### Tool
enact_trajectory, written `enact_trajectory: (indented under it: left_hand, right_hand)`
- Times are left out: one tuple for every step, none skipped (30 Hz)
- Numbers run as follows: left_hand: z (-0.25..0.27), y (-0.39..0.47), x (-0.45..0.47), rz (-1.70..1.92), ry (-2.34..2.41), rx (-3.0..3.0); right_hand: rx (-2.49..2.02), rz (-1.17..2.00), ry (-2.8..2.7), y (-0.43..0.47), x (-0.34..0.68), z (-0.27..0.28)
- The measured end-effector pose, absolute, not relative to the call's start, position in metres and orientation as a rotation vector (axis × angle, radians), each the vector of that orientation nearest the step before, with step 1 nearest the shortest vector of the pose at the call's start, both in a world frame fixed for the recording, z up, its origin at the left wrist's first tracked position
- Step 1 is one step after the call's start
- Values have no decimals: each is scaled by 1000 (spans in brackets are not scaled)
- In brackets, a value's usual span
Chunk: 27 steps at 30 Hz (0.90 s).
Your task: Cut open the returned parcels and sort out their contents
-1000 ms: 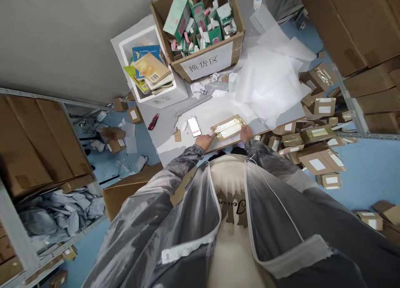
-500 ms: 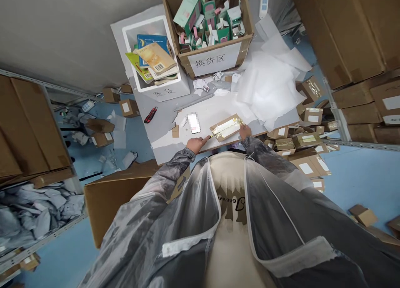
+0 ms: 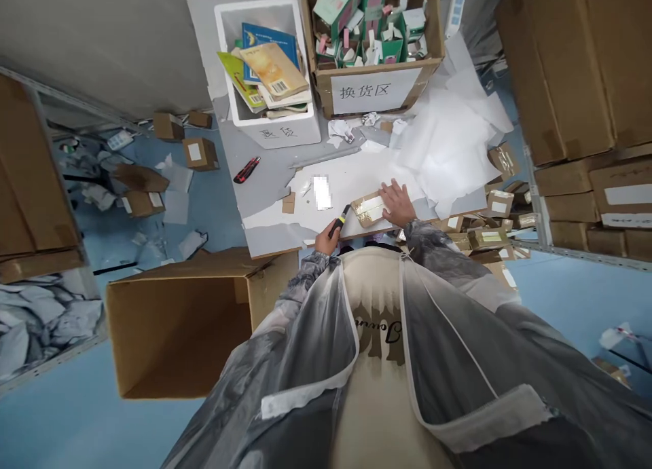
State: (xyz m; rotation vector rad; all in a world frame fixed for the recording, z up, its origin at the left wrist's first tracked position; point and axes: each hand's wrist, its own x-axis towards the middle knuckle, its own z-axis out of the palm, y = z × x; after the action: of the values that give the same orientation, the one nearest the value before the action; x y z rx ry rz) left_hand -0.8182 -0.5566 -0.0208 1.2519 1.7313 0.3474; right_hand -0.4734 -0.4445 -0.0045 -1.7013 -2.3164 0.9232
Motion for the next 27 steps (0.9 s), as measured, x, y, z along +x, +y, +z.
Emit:
enact_trajectory:
  left_hand:
    - [-21,-554,-812,347,1736,1266]
    - [-20,-551,-807,340,1747,1285]
    - [-18,-549,-803,328,1760,1306]
    - [-17,-548,-799,311,1769,1329]
    - [-15,-547,-796,291,1774,1353]
    - [-13,-547,-792,268,1778,1378]
    - [-11,-548,-789,242,1782,1401]
    - [-10,-549,-785,215,1788,1421]
    - [-9,-551,-782,188,1793,1436]
    - [-7,-553,-778,167,1798,1445]
    - [-7,-555,-774,155,1803,1450]
    - [-6,-557,-771,151,1803,1454]
    - [-6,-558,-769,153,1799,1459]
    - [-6,-560,-767,151,1790,1466]
    - [-6,-562,-765,148,1781,1474]
    - [-6,-564,-764,141,1774,1481]
    - [-6,-566,-763,132,1767,1486]
    - [-6,-568,-762,124,1763,1489]
    - [-6,-570,-762,118,1761,1489]
    - [-7,-572,-762,113,1763,1490]
    - [-7,-574,-762,109,1762,1494]
    - [-7,-577,-763,103,1754,1506]
    - [-6,-580,-765,96,1739,1524]
    - [-6,-584,-767,78,1716,1542]
    - [-6,-589,-770,54,1687,1558]
    - [-6,-594,-774,32,1658,1569]
    - [-6,-599,-778,18,1635,1574]
  right_hand:
    - [-1627,949,-2416,-437,-474,-3]
    - [-1593,976,-2479,-430,-475,-3]
    - [-1589,993,-2520,-424,-476,-4]
    - [-1604,1000,-2545,-418,-477,-4]
    - [-1625,998,-2561,-414,-478,-5]
    - [-1645,990,-2570,-411,-479,-6]
    - [-1661,978,-2575,-409,-479,-6]
    - [-1675,968,-2575,-409,-480,-7]
    - [-1684,960,-2573,-409,-480,-7]
    - [-1690,955,-2572,-410,-480,-7]
    - [-1696,948,-2574,-411,-480,-7]
    - [-1701,938,-2583,-413,-480,-6]
    - [-1705,922,-2599,-414,-480,-6]
    - [-1711,899,-2617,-415,-480,-5]
    - [-1720,873,-2633,-416,-480,-5]
    - [-1733,848,-2643,-418,-480,-4]
    - [-1747,830,-2646,-419,-481,-4]
    - [-1760,820,-2641,-420,-481,-5]
    - [-1773,817,-2629,-421,-482,-5]
    - [-1782,825,-2615,-422,-482,-6]
    - [-1786,839,-2596,-424,-483,-6]
    - [-1788,853,-2576,-425,-483,-7]
    - [-1791,862,-2557,-425,-484,-7]
    - [-1792,868,-2544,-426,-484,-8]
    - [-1790,869,-2537,-426,-485,-8]
    - [-1783,870,-2533,-426,-486,-7]
    - [-1776,873,-2525,-426,-488,-7]
